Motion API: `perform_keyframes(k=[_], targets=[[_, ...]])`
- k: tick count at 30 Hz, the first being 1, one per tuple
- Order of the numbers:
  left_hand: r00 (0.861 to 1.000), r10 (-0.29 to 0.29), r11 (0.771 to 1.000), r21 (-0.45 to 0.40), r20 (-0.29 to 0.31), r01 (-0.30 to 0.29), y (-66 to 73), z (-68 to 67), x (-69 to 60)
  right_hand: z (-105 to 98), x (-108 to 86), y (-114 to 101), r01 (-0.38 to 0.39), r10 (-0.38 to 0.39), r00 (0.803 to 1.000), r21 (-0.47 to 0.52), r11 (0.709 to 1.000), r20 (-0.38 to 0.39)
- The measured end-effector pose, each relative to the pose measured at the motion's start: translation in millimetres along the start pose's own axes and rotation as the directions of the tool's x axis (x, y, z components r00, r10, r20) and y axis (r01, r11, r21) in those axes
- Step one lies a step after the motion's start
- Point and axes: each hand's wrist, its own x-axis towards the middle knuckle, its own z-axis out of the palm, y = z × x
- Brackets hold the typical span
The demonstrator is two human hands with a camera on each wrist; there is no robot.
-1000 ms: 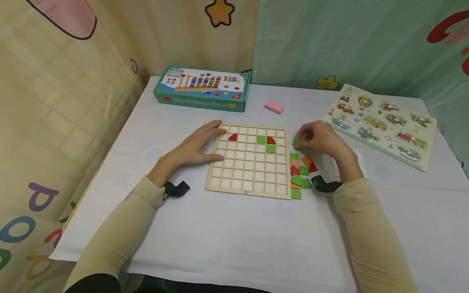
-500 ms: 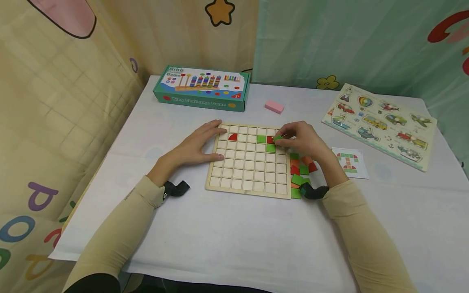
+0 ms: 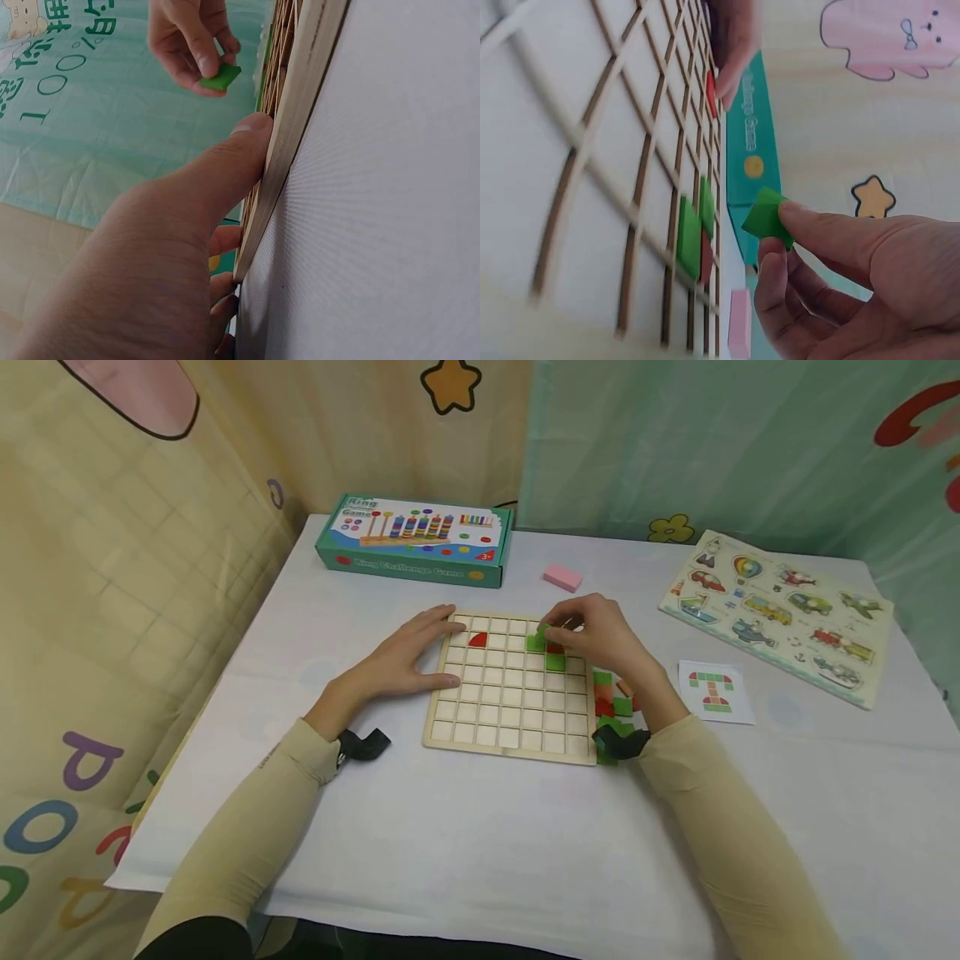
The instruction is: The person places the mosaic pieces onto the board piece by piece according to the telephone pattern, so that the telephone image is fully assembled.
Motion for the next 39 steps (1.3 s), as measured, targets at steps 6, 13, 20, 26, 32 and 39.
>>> perform_keyframes(k=[6, 13, 20, 26, 32, 39], targets=[[1.000, 0.008, 1.000, -0.005, -0.002, -0.008, -3.5, -1.1, -1.5, 20.9, 20.1, -24.3, 0.028, -0.028, 1.000, -0.013, 1.000, -0.001], [1.000, 0.011, 1.000, -0.005, 0.005, -0.011, -0.8, -0.5, 0.4, 37.8, 22.5, -18.8, 0.019, -0.020, 0.999, -0.028, 0.999, -0.040], [1.000, 0.010, 1.000, -0.004, 0.006, -0.010, 1.3, -2.3, 2.0, 38.6, 21.7, -16.9, 0.016, -0.018, 0.998, -0.034, 0.999, -0.060], [1.000, -0.002, 1.000, -0.003, 0.007, 0.002, 0.3, -0.8, 1.6, 40.7, 21.4, -19.9, 0.009, -0.012, 0.998, -0.047, 0.999, -0.069], [1.000, -0.012, 1.000, -0.009, 0.007, 0.012, -1.2, -0.1, 0.1, 45.8, 22.6, -21.6, -0.022, 0.018, 0.997, -0.053, 0.998, -0.072], [1.000, -0.017, 1.000, -0.007, 0.006, 0.017, -1.0, -0.7, 0.5, 43.8, 22.2, -22.5, -0.025, 0.021, 0.999, -0.089, 0.996, -0.049]])
